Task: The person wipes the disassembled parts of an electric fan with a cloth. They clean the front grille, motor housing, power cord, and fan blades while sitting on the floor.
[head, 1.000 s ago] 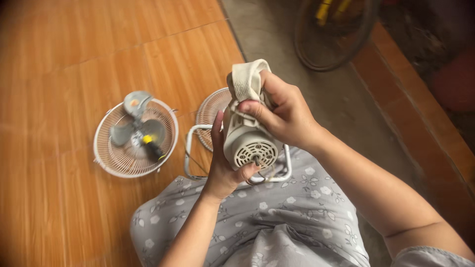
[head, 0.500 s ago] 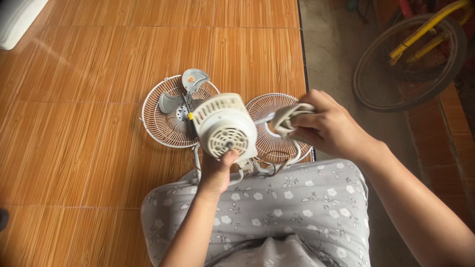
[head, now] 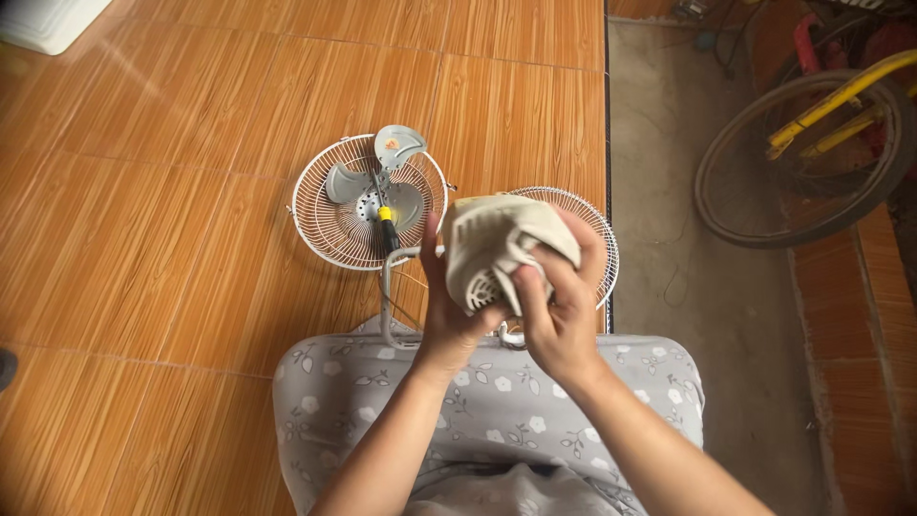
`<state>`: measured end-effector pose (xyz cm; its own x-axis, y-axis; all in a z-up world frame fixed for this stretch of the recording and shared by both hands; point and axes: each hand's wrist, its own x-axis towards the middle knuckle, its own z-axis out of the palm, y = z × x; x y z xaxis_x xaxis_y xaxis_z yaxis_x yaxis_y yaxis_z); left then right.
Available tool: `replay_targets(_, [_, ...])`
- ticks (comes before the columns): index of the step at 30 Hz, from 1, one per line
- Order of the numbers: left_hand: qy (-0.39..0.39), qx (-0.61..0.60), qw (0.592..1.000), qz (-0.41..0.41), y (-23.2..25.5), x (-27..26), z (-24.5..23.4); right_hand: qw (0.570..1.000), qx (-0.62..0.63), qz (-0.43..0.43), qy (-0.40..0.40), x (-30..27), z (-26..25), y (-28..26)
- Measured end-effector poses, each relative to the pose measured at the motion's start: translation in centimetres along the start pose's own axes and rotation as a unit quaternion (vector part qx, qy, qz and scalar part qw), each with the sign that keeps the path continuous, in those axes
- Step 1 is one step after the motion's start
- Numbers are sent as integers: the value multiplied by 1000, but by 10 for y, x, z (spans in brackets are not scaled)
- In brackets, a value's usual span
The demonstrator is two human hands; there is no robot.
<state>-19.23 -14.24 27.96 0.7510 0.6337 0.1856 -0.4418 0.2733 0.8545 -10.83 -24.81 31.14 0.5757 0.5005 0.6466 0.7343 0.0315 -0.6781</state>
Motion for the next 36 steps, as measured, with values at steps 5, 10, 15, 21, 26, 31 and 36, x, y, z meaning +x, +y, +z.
replay_targets(5, [-15, -74, 997, 1, -21, 6, -10, 981, 27, 186, -41, -55, -1, 17])
replay_targets(10, [34, -105, 992, -52, -30, 17, -25, 997, 13, 38, -61, -58, -16, -1])
replay_targets(15, [26, -85, 996, -22, -20, 10, -13, 998, -38, -48, -12, 18, -46, 14])
replay_targets(21, [59, -104, 992, -48, -9, 13, 7, 992, -111, 23, -59, 4, -2, 16])
replay_targets(26, [125, -147, 979, -73, -18, 12, 5, 988, -136, 50, -44, -54, 7, 9])
replay_targets(31, [98, -55, 993, -43, -29, 7, 3, 999, 15, 30, -32, -27, -14, 23])
replay_targets(36, [-20, -72, 994, -76, -23, 1, 4, 987, -26, -57, -148, 45, -40, 10])
